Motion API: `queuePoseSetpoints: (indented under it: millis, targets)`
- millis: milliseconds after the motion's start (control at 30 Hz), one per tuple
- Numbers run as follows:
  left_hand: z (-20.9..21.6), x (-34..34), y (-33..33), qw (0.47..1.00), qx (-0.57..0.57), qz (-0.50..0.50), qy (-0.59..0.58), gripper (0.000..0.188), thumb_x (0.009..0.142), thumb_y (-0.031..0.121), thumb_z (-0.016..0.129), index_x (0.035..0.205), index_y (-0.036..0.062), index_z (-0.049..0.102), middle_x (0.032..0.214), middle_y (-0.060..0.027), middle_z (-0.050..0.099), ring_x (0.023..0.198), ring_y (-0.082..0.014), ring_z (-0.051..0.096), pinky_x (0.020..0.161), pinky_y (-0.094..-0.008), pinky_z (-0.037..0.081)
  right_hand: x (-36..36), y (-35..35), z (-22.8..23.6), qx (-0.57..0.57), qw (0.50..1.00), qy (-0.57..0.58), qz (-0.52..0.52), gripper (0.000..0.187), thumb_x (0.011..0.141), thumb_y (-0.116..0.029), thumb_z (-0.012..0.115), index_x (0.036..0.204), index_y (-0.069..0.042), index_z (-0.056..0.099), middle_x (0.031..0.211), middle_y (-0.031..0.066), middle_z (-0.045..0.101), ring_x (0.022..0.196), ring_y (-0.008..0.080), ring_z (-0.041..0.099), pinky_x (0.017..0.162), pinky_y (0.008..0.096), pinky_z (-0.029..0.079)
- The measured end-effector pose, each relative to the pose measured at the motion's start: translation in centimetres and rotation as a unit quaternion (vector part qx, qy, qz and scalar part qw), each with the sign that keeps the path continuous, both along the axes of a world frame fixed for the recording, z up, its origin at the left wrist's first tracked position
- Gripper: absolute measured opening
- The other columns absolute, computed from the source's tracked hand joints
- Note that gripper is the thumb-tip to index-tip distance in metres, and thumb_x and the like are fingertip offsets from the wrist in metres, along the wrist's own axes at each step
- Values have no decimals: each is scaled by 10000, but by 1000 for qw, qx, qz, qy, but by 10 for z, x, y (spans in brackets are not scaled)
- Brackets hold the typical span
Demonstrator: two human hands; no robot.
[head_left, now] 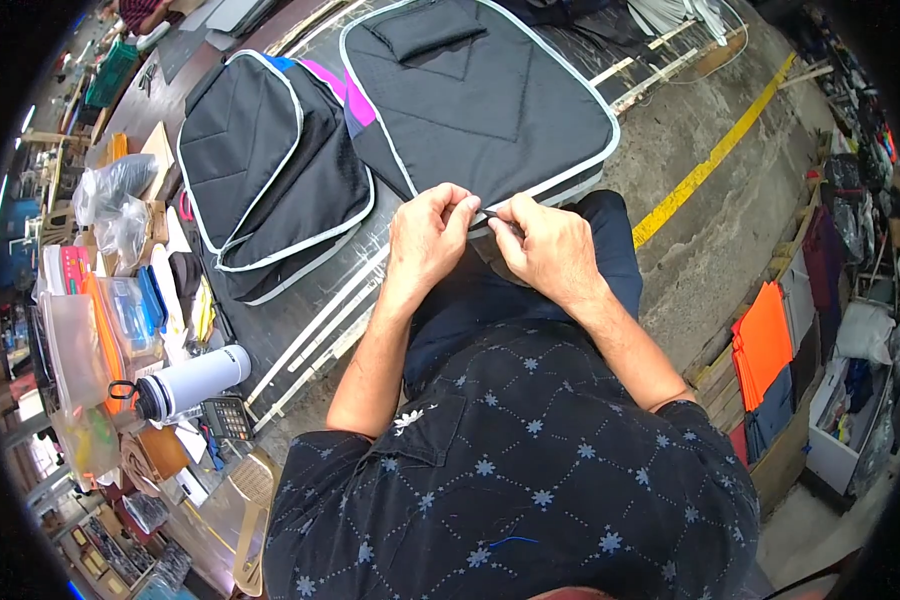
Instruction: Trimming excess threads from manufactured backpacks using scissors.
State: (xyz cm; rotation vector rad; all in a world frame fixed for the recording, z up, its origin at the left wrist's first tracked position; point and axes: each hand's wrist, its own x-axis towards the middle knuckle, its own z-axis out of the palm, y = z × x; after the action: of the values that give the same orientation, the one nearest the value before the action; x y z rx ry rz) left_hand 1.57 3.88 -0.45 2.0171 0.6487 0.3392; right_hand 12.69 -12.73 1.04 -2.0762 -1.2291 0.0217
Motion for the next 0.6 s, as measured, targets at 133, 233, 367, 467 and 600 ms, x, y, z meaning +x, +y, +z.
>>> queuePoseSetpoints:
  millis: [133, 233, 367, 467, 600]
  targets:
    - [1, -1, -3, 999, -17, 15, -30, 189, 1061, 166, 717, 1027, -17, 746, 809, -23, 734, 743, -77, 636, 691, -288, 523, 1, -1, 3, -14, 999, 29, -19, 183, 926, -201, 838, 1000, -81, 721, 810, 100, 764, 731, 320, 767, 638, 421, 585]
    - [-2, -4, -6, 996, -41, 33, -66, 187, 1079, 163, 705, 1024, -13, 736, 830, -17, 726, 767, -75, 635, 704, -279, 519, 5, -3, 1, -1, 998, 57, -24, 182, 929, -204, 839, 1001, -79, 728, 832, 100, 772, 734, 323, 767, 643, 415, 585]
    - [-14, -6, -8, 987, -67, 75, -127, 162, 1060, 172, 740, 1012, 18, 738, 750, -19, 682, 666, -83, 604, 627, -289, 496, 6, -5, 0, -13, 997, 66, -23, 187, 933, -213, 840, 995, -75, 730, 846, 102, 778, 734, 324, 768, 643, 410, 584]
    - [-18, -7, -7, 985, -83, 77, -130, 171, 1066, 175, 736, 1012, 13, 732, 742, -18, 666, 656, -85, 580, 621, -288, 485, 6, -5, 5, -20, 998, 63, -22, 193, 932, -218, 842, 989, -75, 727, 836, 104, 775, 730, 321, 768, 640, 410, 583]
    - [-21, -7, -8, 985, -82, 75, -132, 170, 1064, 173, 740, 1013, 11, 733, 750, -21, 674, 660, -88, 582, 623, -288, 486, 2, -3, 10, -18, 999, 49, -13, 204, 927, -230, 846, 970, -78, 719, 804, 102, 764, 715, 319, 764, 630, 414, 581]
